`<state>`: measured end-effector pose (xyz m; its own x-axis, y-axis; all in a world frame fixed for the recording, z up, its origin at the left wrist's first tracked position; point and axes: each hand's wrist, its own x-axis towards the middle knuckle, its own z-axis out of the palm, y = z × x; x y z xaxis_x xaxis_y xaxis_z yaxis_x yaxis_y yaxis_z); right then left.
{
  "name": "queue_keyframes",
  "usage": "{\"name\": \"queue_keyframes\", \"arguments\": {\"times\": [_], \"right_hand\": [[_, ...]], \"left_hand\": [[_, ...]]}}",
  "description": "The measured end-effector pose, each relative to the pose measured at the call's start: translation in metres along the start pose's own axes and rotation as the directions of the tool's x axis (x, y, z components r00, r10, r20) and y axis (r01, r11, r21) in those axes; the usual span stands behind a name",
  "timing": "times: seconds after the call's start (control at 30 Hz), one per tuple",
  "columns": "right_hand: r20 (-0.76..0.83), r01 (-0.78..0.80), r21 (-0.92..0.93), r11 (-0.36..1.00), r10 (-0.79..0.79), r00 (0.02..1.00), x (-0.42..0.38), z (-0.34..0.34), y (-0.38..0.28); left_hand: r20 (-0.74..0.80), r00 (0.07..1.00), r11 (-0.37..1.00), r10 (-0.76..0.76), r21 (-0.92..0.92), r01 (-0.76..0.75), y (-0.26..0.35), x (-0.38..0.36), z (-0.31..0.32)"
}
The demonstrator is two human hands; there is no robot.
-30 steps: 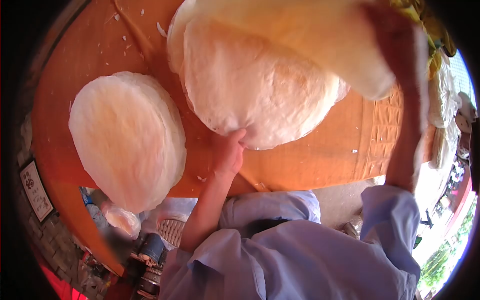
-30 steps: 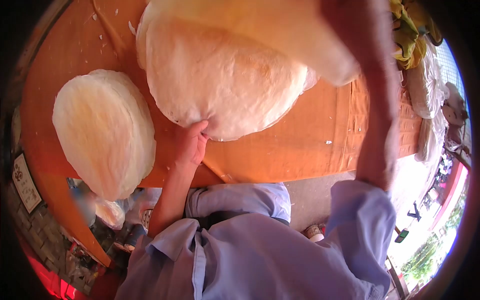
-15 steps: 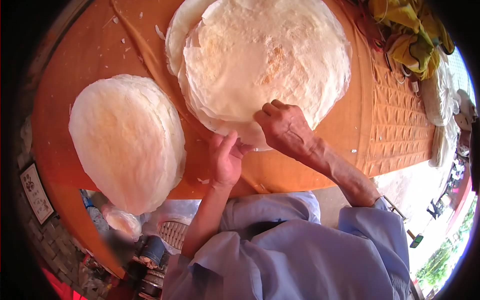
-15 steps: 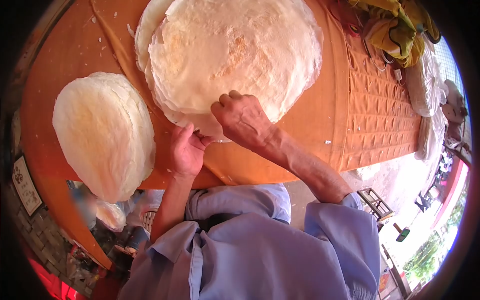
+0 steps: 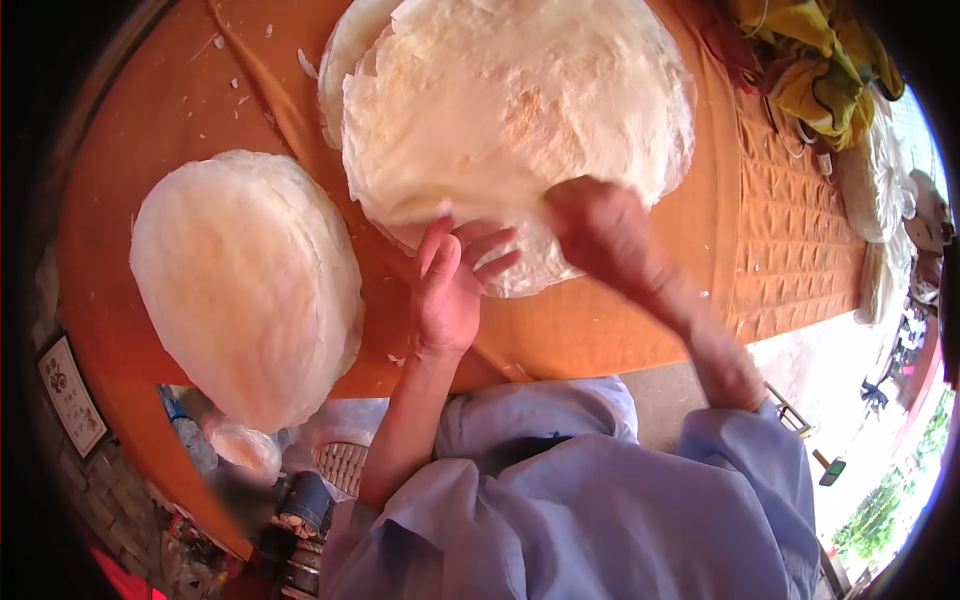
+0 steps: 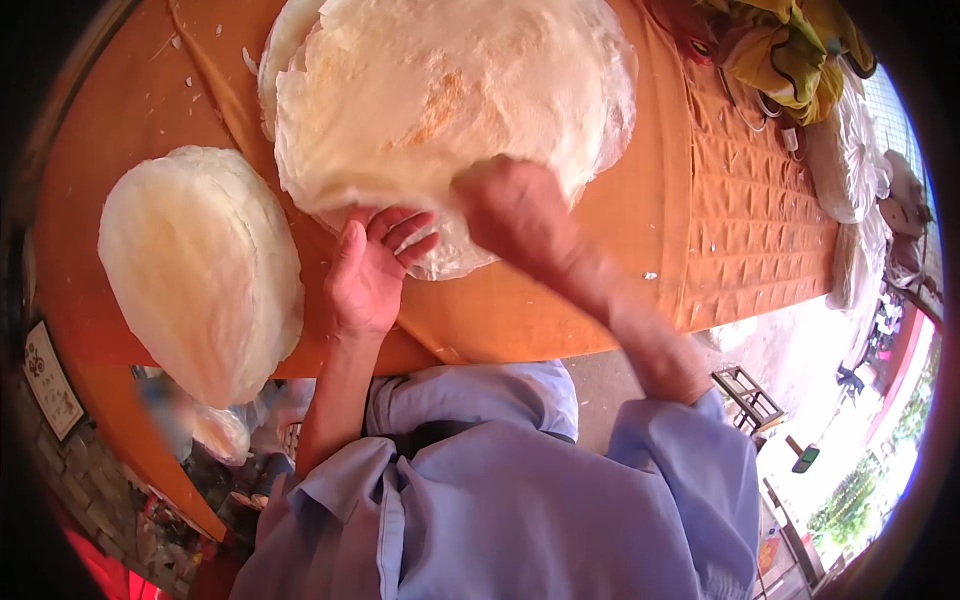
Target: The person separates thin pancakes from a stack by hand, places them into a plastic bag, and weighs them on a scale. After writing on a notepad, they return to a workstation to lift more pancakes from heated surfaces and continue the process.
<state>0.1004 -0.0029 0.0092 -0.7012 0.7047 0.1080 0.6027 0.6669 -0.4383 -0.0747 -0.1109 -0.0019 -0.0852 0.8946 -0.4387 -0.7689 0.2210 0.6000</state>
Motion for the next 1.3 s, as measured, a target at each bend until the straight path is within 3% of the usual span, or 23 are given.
{"name": "queue_keyframes", "arguments": {"times": [0.03,0.07,0.1,0.17,0.2,0.27,0.33,0.37,0.4,0.47,0.57,0.6,0.73,0.83,0.93,1.03,1.13,1.23,1.3], "right_hand": [[-0.033,0.038,-0.11,0.993,-0.042,0.999,0.016,-0.026,0.006],[-0.089,0.075,-0.187,0.98,-0.093,0.992,0.032,-0.048,0.026],[-0.13,0.018,-0.412,0.911,-0.078,0.988,0.045,-0.09,0.024],[-0.287,-0.334,-0.176,0.926,0.276,0.917,0.067,-0.165,-0.024],[-0.308,-0.248,-0.37,0.895,0.134,0.942,0.066,-0.18,-0.029],[-0.346,-0.279,-0.329,0.902,0.159,0.924,0.058,-0.181,-0.045],[-0.149,0.069,-0.434,0.898,-0.148,0.978,0.051,-0.141,-0.021],[-0.13,0.052,-0.385,0.921,-0.109,0.986,0.046,-0.106,-0.012],[-0.009,0.021,-0.285,0.958,-0.025,1.0,0.039,-0.07,0.005],[0.047,0.014,-0.19,0.982,-0.005,0.999,0.017,-0.006,0.036],[-0.078,-0.014,-0.141,0.99,0.003,0.997,0.008,-0.009,0.027],[-0.047,-0.07,-0.124,0.99,0.065,0.997,0.003,-0.011,0.026],[-0.074,-0.008,-0.115,0.993,-0.001,0.997,0.001,-0.007,0.031],[-0.064,-0.032,-0.124,0.992,0.024,0.998,0.006,-0.01,0.026],[-0.125,-0.009,-0.112,0.994,-0.005,0.992,-0.004,0.003,0.026],[-0.079,-0.049,-0.068,0.996,0.043,0.996,-0.004,-0.005,0.027],[-0.078,-0.029,-0.095,0.995,0.022,0.997,-0.005,0.001,0.027],[-0.079,-0.048,-0.062,0.997,0.043,0.996,-0.004,-0.004,0.023],[-0.134,-0.031,-0.05,0.998,0.024,0.991,-0.007,-0.009,0.016]], "left_hand": [[0.052,0.998,0.999,0.018,0.048,-0.02,0.001,0.002,0.002],[-0.01,1.0,0.992,-0.023,0.125,0.024,0.0,0.004,0.003],[-0.082,0.995,0.977,-0.058,0.198,0.074,-0.004,0.005,0.001],[-0.246,0.963,0.925,-0.113,0.327,0.192,-0.011,0.002,-0.005],[-0.266,0.954,0.938,-0.136,0.276,0.211,-0.011,0.001,-0.006],[-0.27,0.951,0.942,-0.153,0.25,0.223,-0.012,0.001,-0.003],[-0.25,0.951,0.95,-0.18,0.205,0.233,-0.016,0.003,0.0],[-0.227,0.954,0.956,-0.194,0.176,0.236,-0.02,0.007,0.002],[-0.204,0.957,0.96,-0.206,0.148,0.238,-0.023,0.012,0.004],[-0.193,0.956,0.966,-0.22,0.094,0.241,-0.028,0.015,0.006],[-0.24,0.936,0.953,-0.258,0.096,0.288,-0.032,0.018,0.015],[-0.265,0.926,0.942,-0.268,0.13,0.31,-0.034,0.019,0.018],[-0.334,0.894,0.879,-0.298,0.268,0.393,-0.028,0.033,0.028],[-0.367,0.883,0.9,-0.292,0.207,0.384,-0.033,0.037,0.03],[-0.406,0.879,0.899,-0.25,0.241,0.367,-0.024,0.033,0.036],[-0.443,0.869,0.848,-0.22,0.353,0.394,-0.025,0.031,0.025],[-0.433,0.882,0.865,-0.188,0.352,0.357,-0.028,0.037,0.025],[-0.383,0.897,0.925,-0.221,0.21,0.317,-0.018,0.036,0.033],[-0.255,0.945,0.96,-0.203,0.136,0.243,-0.014,0.035,0.032]]}}
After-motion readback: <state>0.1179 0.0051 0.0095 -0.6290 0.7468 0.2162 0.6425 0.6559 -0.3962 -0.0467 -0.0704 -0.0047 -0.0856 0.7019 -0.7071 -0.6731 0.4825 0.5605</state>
